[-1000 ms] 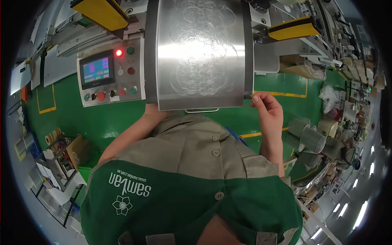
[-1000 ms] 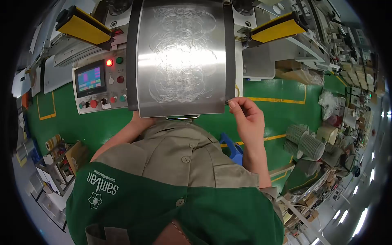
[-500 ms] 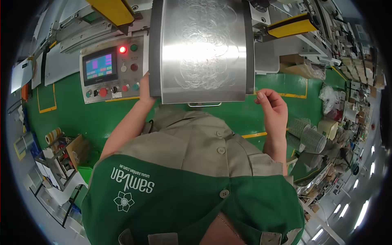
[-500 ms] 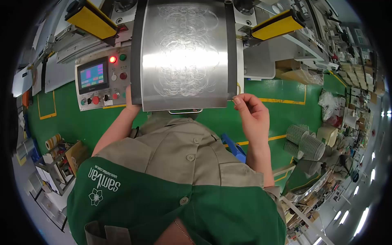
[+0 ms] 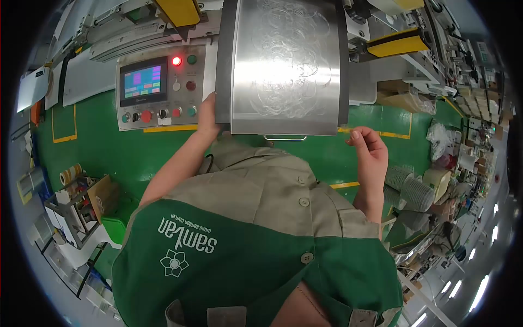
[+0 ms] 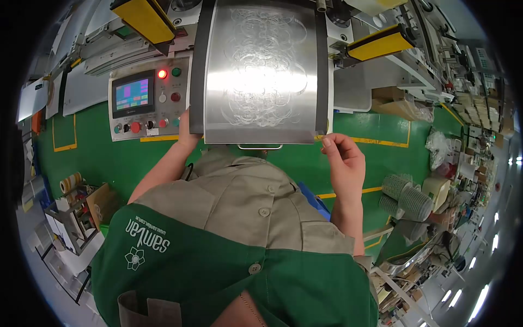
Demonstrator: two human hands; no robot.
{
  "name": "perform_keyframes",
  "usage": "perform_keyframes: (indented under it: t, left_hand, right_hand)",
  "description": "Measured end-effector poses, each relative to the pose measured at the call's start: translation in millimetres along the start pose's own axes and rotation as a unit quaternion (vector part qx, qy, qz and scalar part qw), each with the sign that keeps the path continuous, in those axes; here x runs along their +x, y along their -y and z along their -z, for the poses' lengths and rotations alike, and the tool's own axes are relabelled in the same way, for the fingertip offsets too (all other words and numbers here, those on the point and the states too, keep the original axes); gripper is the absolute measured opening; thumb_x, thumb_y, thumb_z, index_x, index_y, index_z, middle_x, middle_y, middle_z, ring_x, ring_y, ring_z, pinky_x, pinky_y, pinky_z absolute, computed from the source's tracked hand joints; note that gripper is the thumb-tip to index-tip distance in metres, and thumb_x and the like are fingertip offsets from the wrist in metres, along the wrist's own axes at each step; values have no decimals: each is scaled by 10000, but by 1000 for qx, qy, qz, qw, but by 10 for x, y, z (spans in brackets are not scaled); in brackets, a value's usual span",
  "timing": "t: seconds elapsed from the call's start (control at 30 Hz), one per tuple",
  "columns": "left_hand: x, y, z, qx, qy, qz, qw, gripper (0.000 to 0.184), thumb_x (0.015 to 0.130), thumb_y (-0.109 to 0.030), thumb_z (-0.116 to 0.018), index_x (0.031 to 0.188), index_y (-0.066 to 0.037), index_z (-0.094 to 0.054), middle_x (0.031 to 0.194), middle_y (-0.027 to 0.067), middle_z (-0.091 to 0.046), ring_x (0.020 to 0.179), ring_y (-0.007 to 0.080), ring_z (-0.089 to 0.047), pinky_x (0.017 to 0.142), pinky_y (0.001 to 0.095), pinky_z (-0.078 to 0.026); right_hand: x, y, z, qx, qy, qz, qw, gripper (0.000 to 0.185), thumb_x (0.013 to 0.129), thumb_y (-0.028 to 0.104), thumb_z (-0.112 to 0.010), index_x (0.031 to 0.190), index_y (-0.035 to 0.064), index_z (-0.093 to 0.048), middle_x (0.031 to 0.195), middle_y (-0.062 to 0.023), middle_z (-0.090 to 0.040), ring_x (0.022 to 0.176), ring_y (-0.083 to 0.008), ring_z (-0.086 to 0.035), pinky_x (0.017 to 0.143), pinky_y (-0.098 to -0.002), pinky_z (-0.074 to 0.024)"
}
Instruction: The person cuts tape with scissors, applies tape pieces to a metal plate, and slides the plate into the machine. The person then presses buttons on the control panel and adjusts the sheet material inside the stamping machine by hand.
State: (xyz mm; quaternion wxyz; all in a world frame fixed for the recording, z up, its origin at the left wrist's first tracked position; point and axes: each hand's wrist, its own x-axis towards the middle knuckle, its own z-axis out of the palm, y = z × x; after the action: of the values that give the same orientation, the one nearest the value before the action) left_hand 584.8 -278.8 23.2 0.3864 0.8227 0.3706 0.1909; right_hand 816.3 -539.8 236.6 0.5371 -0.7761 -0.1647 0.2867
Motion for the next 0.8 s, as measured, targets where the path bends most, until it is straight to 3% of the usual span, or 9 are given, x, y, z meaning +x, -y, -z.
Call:
perform_keyframes:
  t: [0.2,0.33,0.37,0.47,0.53,0.67,0.77,0.8]
  left_hand:
    - [11,-92,18,-55,-5,5,998,250,765,-52,-667,1002,16,-628,899,228,-667,871,393,-672,735,371,-531]
    - [38,21,-49,-10,31,39,999,262,743,-61,-688,987,13,-629,897,230,-671,879,399,-673,725,384,-534]
    - [35,30,-41,38,47,0,998,283,737,-60,-692,1005,11,-634,900,237,-672,891,406,-670,734,388,-534]
    - [10,11,-28,-13,57,-31,998,311,741,-54,-686,1043,8,-639,938,245,-676,917,414,-666,753,384,-535]
    - [9,-32,-25,-50,48,0,998,292,754,-43,-666,1040,12,-638,934,244,-675,903,417,-664,754,378,-534]
    - [34,-24,24,13,-5,-51,999,264,771,-114,-661,1000,14,-633,833,222,-662,741,373,-655,639,397,-503]
    - [37,138,-51,-18,-26,44,999,371,794,-149,-650,1125,11,-598,1096,230,-632,1017,378,-610,859,425,-473]
    - [21,188,-85,-19,-52,12,998,509,789,-130,-660,1260,12,-532,1277,254,-529,1202,411,-504,1021,425,-408]
  right_hand:
    - [-32,29,-20,8,7,5,1000,133,943,123,-677,991,-1,-674,859,12,-642,795,-62,-569,751,-206,-459]
    - [-66,40,-32,14,5,2,1000,122,942,112,-676,989,0,-675,861,16,-643,794,-59,-568,746,-206,-458]
    - [-69,26,-25,11,4,2,1000,123,942,115,-676,991,2,-675,860,18,-643,791,-57,-565,741,-204,-456]
    - [-89,13,-19,9,5,6,1000,143,951,158,-671,976,17,-664,826,10,-630,791,-76,-576,771,-219,-453]
    - [-100,6,-17,19,2,11,1000,137,948,147,-672,981,14,-665,838,10,-634,794,-75,-578,771,-221,-458]
    - [-124,-29,8,49,1,24,998,124,943,113,-677,992,-1,-669,850,28,-628,787,-49,-550,725,-196,-444]
    - [-160,-27,46,62,-8,13,998,111,936,99,-682,983,-1,-670,827,34,-622,766,-37,-546,707,-185,-443]
    - [-161,-62,69,65,-8,20,998,113,934,101,-686,985,1,-673,824,36,-624,759,-32,-545,699,-179,-441]
